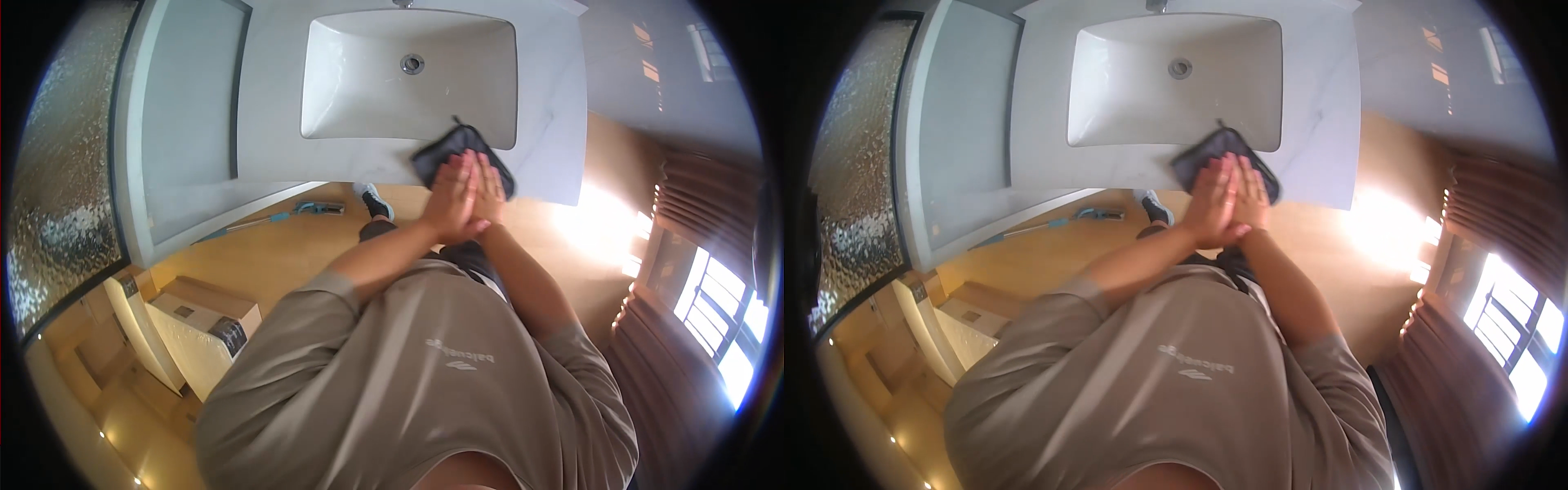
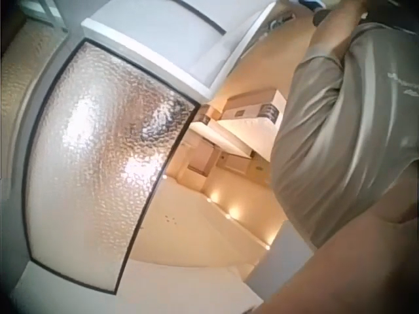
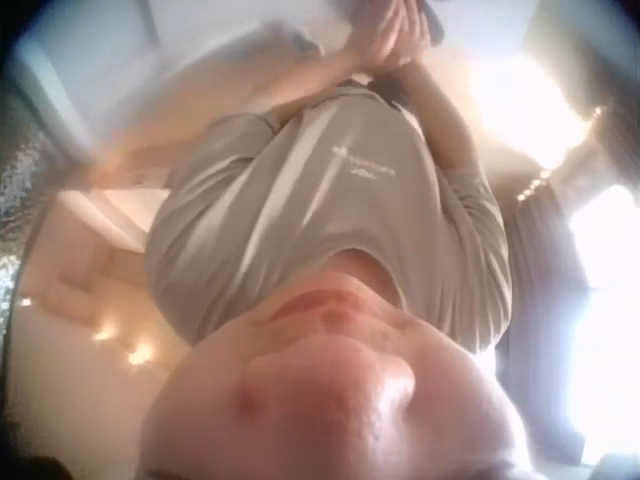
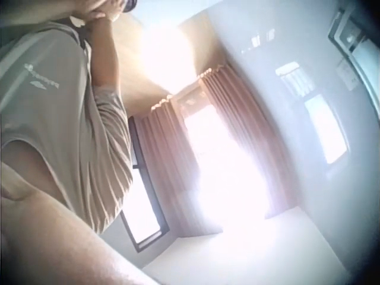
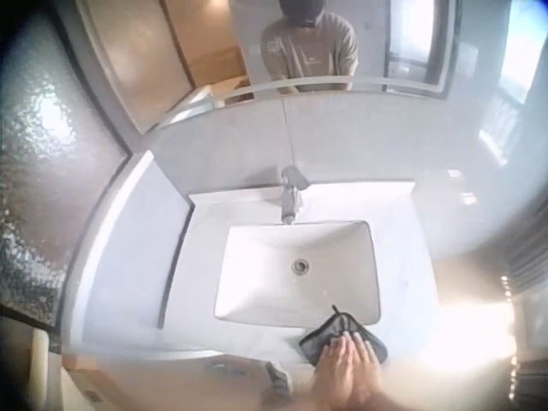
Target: The person washes a dark cloth in the sink, then uses it to wipe the mirror, the faucet, and the vanity surface, and finally cleans the edge of a glass shower door.
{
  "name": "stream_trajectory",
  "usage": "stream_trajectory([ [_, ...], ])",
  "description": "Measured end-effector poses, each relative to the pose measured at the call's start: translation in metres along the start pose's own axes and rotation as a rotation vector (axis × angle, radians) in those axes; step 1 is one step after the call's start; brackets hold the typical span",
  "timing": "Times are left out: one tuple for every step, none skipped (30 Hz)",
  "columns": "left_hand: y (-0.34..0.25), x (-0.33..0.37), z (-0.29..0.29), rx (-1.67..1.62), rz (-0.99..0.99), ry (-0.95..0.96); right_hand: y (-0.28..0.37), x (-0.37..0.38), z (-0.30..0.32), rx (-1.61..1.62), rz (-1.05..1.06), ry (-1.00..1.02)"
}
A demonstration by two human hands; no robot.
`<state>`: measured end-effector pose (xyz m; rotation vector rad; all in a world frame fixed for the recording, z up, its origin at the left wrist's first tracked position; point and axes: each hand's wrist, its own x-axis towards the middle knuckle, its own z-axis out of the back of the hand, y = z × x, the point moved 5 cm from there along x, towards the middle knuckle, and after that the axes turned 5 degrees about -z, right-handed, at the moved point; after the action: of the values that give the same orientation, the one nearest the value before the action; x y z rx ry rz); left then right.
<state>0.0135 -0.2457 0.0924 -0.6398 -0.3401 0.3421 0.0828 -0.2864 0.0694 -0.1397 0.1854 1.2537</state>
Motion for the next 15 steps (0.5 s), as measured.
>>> stream_trajectory([
  [-0.018, 0.018, -0.013, -0.029, -0.043, -0.004, -0.039, -0.006, -0.011, 0.059, -0.006, -0.318],
  [-0.032, 0.036, -0.027, -0.041, -0.055, 0.023, -0.067, -0.015, -0.018, 0.115, -0.016, -0.634],
  [-0.041, 0.049, -0.039, -0.048, -0.056, 0.041, -0.071, -0.014, -0.016, 0.123, -0.004, -0.645],
  [-0.046, 0.058, -0.045, -0.031, -0.050, 0.033, -0.074, -0.011, -0.018, 0.113, -0.031, -0.552],
  [-0.050, 0.067, -0.051, -0.029, -0.045, 0.015, -0.079, -0.009, -0.019, 0.096, -0.053, -0.461],
  [-0.049, 0.072, -0.052, -0.024, -0.038, -0.002, -0.082, -0.006, -0.020, 0.080, -0.072, -0.370],
  [-0.040, 0.072, -0.047, -0.004, -0.028, -0.016, -0.082, -0.002, -0.022, 0.065, -0.089, -0.279],
  [-0.032, 0.070, -0.036, -0.058, -0.043, -0.059, -0.087, -0.001, -0.025, 0.043, -0.116, -0.184],
  [-0.020, 0.063, -0.019, -0.108, -0.055, -0.104, -0.088, 0.003, -0.028, 0.022, -0.139, -0.089],
  [-0.005, 0.049, 0.007, -0.108, -0.099, -0.239, -0.071, 0.009, -0.006, 0.158, -0.110, -0.139],
  [0.018, 0.024, 0.025, -0.014, -0.019, -0.280, -0.053, 0.019, 0.009, 0.226, -0.017, -0.192],
  [0.042, -0.006, 0.044, 0.079, 0.063, -0.320, -0.032, 0.031, 0.020, 0.268, 0.024, -0.154],
  [0.062, -0.031, 0.066, 0.167, 0.169, -0.319, -0.010, 0.045, 0.027, 0.309, 0.056, -0.116],
  [0.081, -0.054, 0.086, 0.247, 0.270, -0.314, 0.009, 0.060, 0.030, 0.360, 0.063, -0.119],
  [0.105, -0.093, 0.098, 0.410, 0.252, -0.288, 0.034, 0.077, 0.037, 0.414, 0.085, -0.126],
])
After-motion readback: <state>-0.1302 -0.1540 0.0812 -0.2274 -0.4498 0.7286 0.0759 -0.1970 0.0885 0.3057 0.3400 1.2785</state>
